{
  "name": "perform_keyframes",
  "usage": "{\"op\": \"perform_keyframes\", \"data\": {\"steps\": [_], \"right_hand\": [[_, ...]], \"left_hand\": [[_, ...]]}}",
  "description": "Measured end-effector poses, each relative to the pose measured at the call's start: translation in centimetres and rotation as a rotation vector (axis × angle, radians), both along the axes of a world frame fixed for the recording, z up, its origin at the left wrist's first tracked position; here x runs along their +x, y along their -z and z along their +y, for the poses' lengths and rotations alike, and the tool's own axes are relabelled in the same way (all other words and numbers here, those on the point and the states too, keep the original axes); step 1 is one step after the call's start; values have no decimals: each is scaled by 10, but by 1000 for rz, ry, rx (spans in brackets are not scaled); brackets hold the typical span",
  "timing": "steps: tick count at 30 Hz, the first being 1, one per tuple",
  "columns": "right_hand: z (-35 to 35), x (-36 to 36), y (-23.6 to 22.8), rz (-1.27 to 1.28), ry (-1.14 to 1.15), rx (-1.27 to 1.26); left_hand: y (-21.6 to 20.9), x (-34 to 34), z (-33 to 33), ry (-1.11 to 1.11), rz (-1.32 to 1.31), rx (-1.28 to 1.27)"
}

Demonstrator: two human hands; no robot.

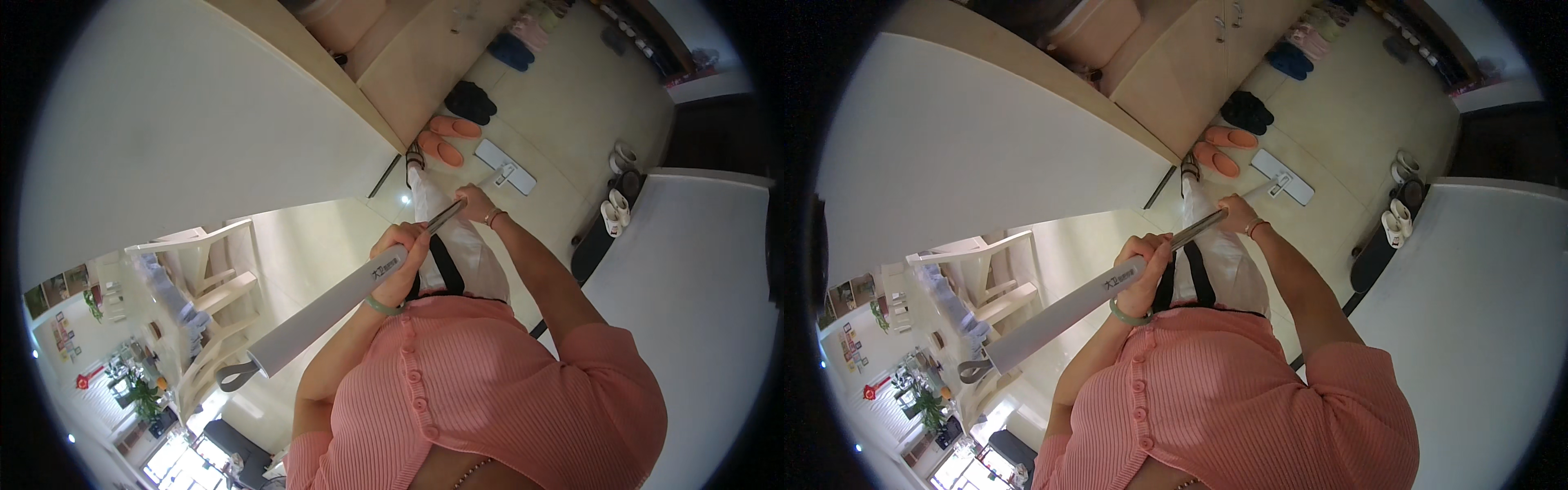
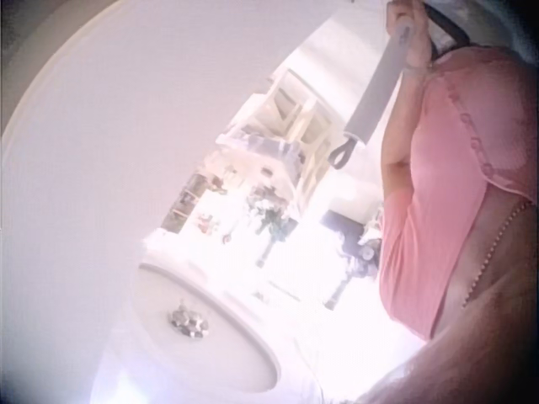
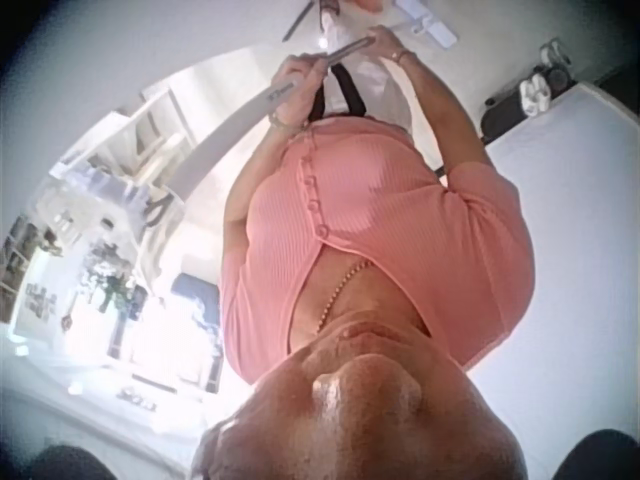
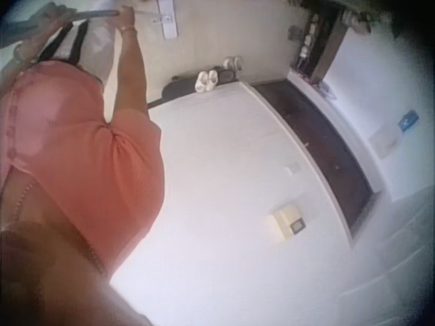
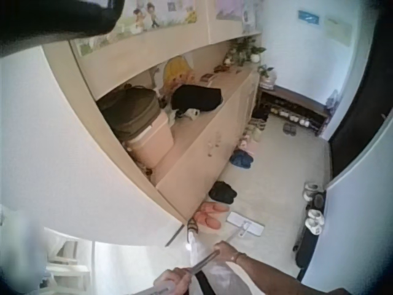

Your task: The person mops the tiled floor in a living room using a flat mop. They move the mop back and forth across the floor, navigating around furniture and a standing fan. The person briefly repositions the fan to clean underneath it before resuming mopping.

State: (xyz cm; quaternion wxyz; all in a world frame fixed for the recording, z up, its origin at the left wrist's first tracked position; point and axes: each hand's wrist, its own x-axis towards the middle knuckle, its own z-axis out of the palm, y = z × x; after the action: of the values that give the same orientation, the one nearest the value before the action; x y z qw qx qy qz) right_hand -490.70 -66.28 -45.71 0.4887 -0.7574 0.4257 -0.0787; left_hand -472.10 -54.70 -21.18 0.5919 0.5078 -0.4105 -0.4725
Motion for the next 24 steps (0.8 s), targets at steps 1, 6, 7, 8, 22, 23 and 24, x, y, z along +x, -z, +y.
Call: {"op": "perform_keyframes", "data": {"steps": [1,6,7,8,22,23,24], "right_hand": [[0,0,1,-6,-2,-13],[4,-2,1,-37,41,-25],[5,-4,2,-61,62,-6],[7,-5,3,-84,83,12],[4,-16,-11,120,13,-16],[9,-14,-19,80,11,-22],[11,-16,-23,77,57,-14]], "left_hand": [[-1,0,0,8,-2,-3],[-4,-1,1,49,-23,-11],[-4,-2,1,58,-28,-17],[-4,-3,3,65,-25,-21],[-12,3,-3,229,22,-81],[-12,7,-2,260,29,-84],[-12,7,-4,248,51,-55]]}}
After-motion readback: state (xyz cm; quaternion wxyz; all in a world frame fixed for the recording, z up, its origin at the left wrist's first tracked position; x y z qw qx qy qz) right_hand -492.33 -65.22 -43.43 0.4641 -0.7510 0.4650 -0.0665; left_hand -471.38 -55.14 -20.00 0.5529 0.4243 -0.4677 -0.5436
